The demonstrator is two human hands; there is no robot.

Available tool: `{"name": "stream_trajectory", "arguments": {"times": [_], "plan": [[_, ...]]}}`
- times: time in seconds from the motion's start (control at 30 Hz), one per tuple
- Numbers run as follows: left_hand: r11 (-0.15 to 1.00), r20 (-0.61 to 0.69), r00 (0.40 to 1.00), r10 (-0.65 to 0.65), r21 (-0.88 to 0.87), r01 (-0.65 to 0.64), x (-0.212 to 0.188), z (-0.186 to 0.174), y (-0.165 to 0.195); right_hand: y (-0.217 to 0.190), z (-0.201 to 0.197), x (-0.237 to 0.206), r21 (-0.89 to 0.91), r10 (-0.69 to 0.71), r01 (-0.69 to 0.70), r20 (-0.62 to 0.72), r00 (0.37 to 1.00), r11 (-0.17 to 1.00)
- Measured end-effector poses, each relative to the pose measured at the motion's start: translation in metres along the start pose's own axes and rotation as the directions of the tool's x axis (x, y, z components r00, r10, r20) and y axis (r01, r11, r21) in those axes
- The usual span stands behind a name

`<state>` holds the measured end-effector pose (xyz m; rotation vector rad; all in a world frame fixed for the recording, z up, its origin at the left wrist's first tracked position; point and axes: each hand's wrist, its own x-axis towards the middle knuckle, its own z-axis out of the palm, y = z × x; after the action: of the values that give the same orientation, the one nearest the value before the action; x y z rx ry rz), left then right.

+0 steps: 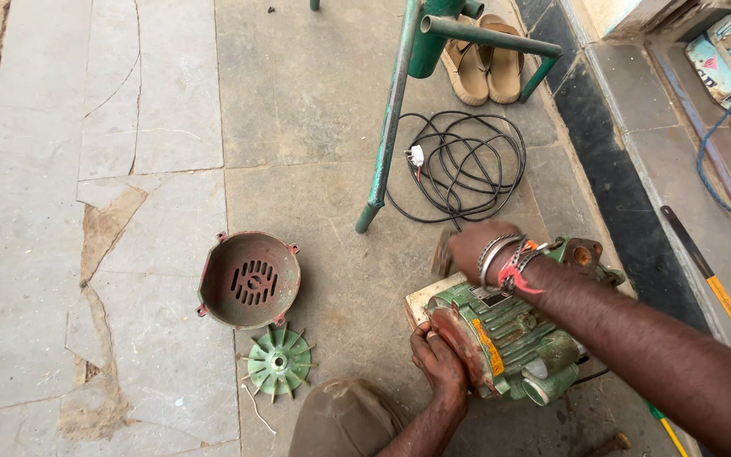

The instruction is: The person is repairing a green electric motor. They use a hammer to tap the motor casing and a screwdriver to adjust internal components.

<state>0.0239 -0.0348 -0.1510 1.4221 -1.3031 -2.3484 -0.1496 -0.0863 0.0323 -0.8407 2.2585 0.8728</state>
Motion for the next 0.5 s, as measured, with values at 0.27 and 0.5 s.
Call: {"name": "stream_trajectory", "arguments": {"times": [0.27,0.5], "plan": [[1.0,0.024,0.999,-0.027,0.001,0.027,0.002,-0.001,-0.001,0.022,-0.027,-0.012,0.178,-0.109,0.108,-0.004,0.994,0.978],[0.999,0.036,0.999,0.002,-0.036,0.0,0.001,0.0,0.001,-0.004,-0.02,-0.017,0.019,0.025,-0.026,0.034,0.999,0.999]]}}
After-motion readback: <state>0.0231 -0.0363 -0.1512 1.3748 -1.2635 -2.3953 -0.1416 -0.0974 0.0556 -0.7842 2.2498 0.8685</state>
